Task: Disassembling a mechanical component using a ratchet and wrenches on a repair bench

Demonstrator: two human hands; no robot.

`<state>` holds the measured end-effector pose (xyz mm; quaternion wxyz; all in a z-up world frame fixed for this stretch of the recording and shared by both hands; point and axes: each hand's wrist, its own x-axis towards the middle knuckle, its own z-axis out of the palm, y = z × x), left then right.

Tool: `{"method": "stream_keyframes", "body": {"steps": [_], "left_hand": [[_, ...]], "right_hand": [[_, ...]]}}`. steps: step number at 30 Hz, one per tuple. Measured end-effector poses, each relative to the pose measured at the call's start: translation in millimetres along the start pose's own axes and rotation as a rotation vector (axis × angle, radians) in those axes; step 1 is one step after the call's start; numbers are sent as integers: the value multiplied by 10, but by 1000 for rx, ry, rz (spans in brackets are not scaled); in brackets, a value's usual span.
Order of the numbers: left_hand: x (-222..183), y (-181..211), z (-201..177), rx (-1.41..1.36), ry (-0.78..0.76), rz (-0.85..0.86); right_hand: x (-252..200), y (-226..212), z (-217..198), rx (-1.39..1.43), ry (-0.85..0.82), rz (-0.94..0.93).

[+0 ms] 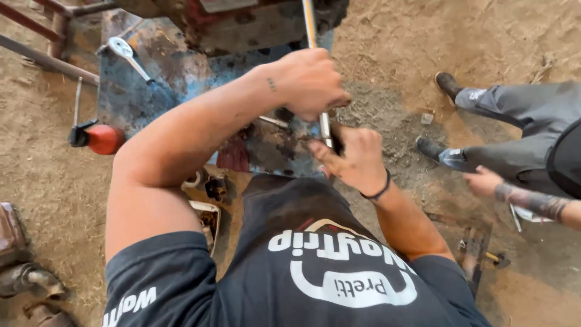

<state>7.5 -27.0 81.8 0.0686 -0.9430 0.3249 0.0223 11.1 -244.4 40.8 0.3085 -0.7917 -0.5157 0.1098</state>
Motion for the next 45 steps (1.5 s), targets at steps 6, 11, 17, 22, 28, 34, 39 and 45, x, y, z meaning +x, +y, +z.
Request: {"method": "stream_keyframes", "body": {"steps": [6, 11, 17, 22, 28, 34, 39, 45], "left_hand": [[-8, -127, 176, -129, 344, 194], [-19, 28, 632, 23, 1053, 177], [122, -104, 895, -40, 601, 269], [108, -94, 645, -138, 618, 328], [120, 108, 848, -87, 1116, 398], [-64, 35, 526, -126, 863, 340], [-131, -28, 137, -395, 422, 347], [41, 113, 777, -115, 1005, 412]], "right_hand": [[-156, 13, 497, 1716, 140, 307], [-187, -91, 1054, 2150, 85, 119], [-678, 4, 1009, -396, 590, 349], [-499, -261, 1102, 144, 751, 656], [-330, -403, 1191, 1710, 705, 656], [-434, -690, 773, -169, 621, 491], [-528, -423, 896, -254, 677, 566], [-349, -543, 1012, 1641, 695, 698]]}}
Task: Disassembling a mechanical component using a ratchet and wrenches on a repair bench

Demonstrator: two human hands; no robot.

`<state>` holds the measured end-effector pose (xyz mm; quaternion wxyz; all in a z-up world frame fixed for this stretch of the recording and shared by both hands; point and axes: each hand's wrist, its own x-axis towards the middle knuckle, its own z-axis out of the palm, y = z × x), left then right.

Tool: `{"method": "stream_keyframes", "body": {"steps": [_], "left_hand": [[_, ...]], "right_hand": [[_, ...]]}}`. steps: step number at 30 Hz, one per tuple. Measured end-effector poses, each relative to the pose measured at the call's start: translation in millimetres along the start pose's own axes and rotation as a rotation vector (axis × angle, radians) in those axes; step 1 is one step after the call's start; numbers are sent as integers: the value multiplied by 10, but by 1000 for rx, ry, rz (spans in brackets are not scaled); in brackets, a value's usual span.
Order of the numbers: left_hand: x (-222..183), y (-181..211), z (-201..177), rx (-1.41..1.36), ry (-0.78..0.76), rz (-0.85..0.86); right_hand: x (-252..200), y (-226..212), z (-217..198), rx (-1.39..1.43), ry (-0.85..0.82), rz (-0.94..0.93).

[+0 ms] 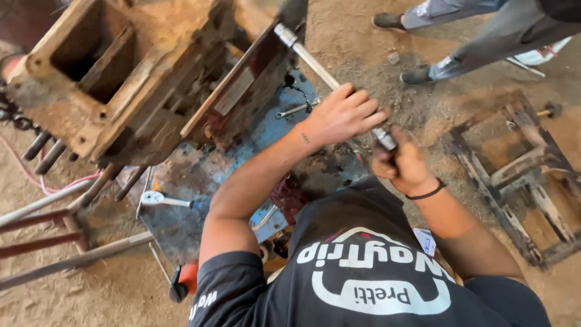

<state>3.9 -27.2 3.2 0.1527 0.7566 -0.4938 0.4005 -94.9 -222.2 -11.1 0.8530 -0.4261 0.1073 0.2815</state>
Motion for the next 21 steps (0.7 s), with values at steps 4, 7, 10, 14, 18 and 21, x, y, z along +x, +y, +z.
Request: {"method": "stream_keyframes", "body": {"steps": [4, 7, 10, 14, 18, 21], "left_hand": [[-20, -3, -116, -23, -19, -38], [304, -81, -336, -108, -481, -57], [406, -91, -394, -165, -813, -83], [255, -116, -334, -137, -423, -83], [22, -354, -233, 141, -116, -103], [47, -472, -216, 161, 107, -76]], "right_hand": [[-147, -99, 22, -1427, 226, -773], [-262, -243, 241, -1850, 376, -1072], [-216, -213, 232, -1862, 373, -1103], [-88, -105, 96, -1346, 276, -749], [-24, -144, 209, 57, 41, 58], [-97, -264, 431, 41, -306, 133]]}}
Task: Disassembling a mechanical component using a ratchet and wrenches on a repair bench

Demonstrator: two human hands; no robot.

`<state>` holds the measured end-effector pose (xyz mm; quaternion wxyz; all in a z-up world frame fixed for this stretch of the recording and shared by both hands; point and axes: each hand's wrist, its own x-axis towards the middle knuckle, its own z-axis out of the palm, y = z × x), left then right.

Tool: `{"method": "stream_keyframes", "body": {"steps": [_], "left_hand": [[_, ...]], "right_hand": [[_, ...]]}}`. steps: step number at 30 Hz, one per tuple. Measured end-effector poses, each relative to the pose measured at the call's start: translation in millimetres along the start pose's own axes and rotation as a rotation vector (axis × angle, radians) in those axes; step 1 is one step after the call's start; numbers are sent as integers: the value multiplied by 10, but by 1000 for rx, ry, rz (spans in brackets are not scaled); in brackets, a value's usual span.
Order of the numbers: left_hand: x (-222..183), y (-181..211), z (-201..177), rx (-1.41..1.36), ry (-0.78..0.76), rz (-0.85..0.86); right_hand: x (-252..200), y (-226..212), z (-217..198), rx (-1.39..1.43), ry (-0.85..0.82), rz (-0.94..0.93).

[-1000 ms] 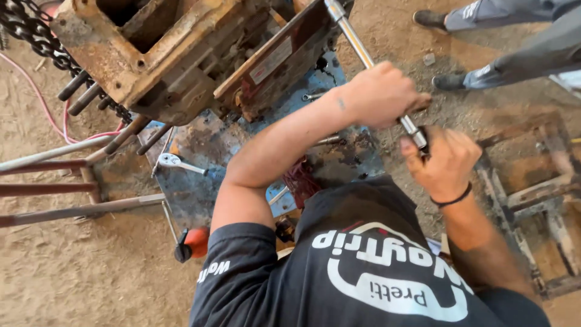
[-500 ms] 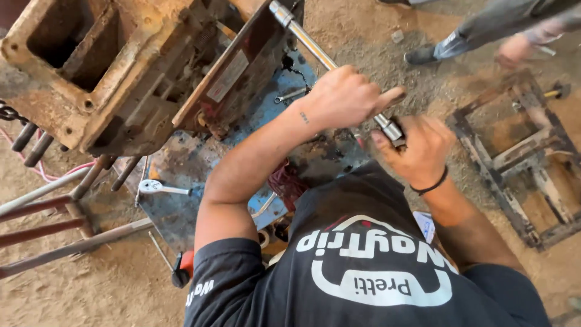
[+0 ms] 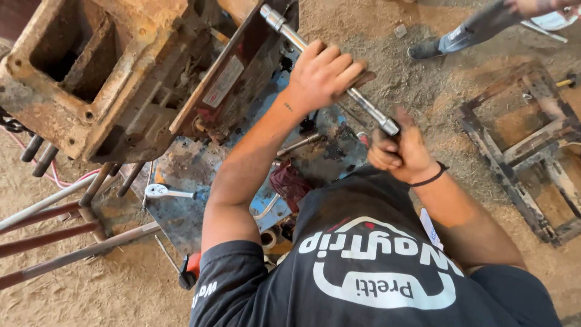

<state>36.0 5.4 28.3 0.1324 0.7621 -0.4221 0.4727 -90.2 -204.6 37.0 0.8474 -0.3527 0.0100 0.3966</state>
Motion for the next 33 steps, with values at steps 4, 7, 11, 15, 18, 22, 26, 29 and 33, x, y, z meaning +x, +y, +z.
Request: {"method": "stream_keyframes", "body": {"steps": [4, 7, 11, 15, 18, 22, 26, 29, 33], "left_hand": [[22, -30, -82, -41, -407, -3], [174, -71, -133, -157, -859, -41], [189, -117, -122, -159, -1071, -7], [279, -141, -250, -195, -1052, -22], [226, -90, -272, -277, -924, -72], [47, 147, -165, -108, -487, 15], [57, 233, -146, 26, -160, 84], [-33, 230, 16, 83, -131, 94], [-54, 242, 32, 81, -258, 120]], "right_hand": [[-152, 11, 13, -1326, 439, -394], [-169, 46, -125, -1976, 676, -771], [-165, -59, -39, -2008, 655, -996], [-80, 13, -146, -2125, 584, -977], [-54, 44, -201, -2194, 627, -855], [17, -21, -253, -580, 254, -148], [27, 28, -228, -201, 211, -3], [-66, -3, -223, -1464, 461, -335], [-63, -56, -136, -2153, 578, -709]]}}
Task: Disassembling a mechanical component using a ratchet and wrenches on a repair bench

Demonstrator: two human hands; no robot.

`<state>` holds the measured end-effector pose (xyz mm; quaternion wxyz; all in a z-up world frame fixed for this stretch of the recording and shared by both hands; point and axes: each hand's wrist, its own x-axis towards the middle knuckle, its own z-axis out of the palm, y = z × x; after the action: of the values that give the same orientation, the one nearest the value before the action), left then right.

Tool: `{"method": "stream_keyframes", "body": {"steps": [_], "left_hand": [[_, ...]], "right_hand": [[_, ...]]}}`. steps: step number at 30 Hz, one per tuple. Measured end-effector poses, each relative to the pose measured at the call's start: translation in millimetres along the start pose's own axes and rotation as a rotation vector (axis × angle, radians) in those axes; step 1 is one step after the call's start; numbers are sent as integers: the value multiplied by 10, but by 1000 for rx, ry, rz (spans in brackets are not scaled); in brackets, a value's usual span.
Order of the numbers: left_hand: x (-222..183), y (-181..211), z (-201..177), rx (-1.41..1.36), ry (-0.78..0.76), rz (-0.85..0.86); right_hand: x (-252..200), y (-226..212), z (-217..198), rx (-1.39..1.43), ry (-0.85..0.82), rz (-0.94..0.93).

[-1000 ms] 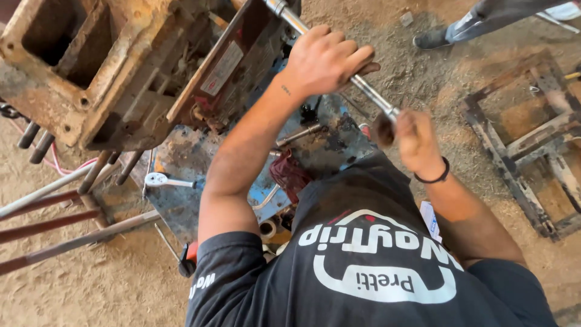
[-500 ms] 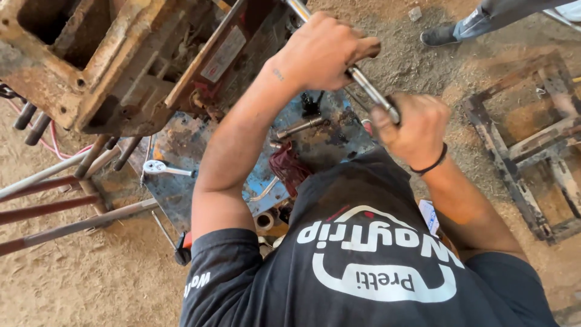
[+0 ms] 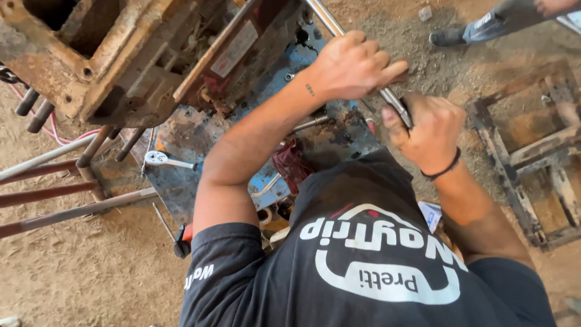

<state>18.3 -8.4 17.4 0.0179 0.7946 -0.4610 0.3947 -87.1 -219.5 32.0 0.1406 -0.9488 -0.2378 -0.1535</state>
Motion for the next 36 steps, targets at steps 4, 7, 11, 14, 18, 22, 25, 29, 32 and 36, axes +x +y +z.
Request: {"method": "stream_keyframes", "body": {"steps": [4, 7, 11, 14, 18, 22, 25, 29, 32, 36], "left_hand": [[204, -112, -174, -235, -520, 22], [318, -158, -239, -393, -778, 0], [169, -139, -202, -213, -250, 92], [27, -101, -176, -81, -65, 11], [-21, -163, -105, -80, -26, -3], [-47, -227, -96, -109, -80, -3], [-14, -290, -172, -60, 11, -6], [-96, -237, -101, 0, -34, -46], [-91, -251, -73, 1, -21, -39], [-78, -231, -63, -39, -31, -66]], "right_hand": [[-9, -33, 239, 1027, -225, 399], [18, -99, 257, 2073, -578, 755], [74, -145, 216, 2463, -738, 746], [-29, -119, 324, 1723, -471, 912], [42, -104, -1, 474, -41, 84], [-44, 10, 166, 390, -4, 96], [31, 122, 336, 1378, -229, 621], [64, 31, 245, 1796, -368, 779], [-95, 121, 243, 560, 39, 48], [0, 51, 97, 107, 112, -141]]}}
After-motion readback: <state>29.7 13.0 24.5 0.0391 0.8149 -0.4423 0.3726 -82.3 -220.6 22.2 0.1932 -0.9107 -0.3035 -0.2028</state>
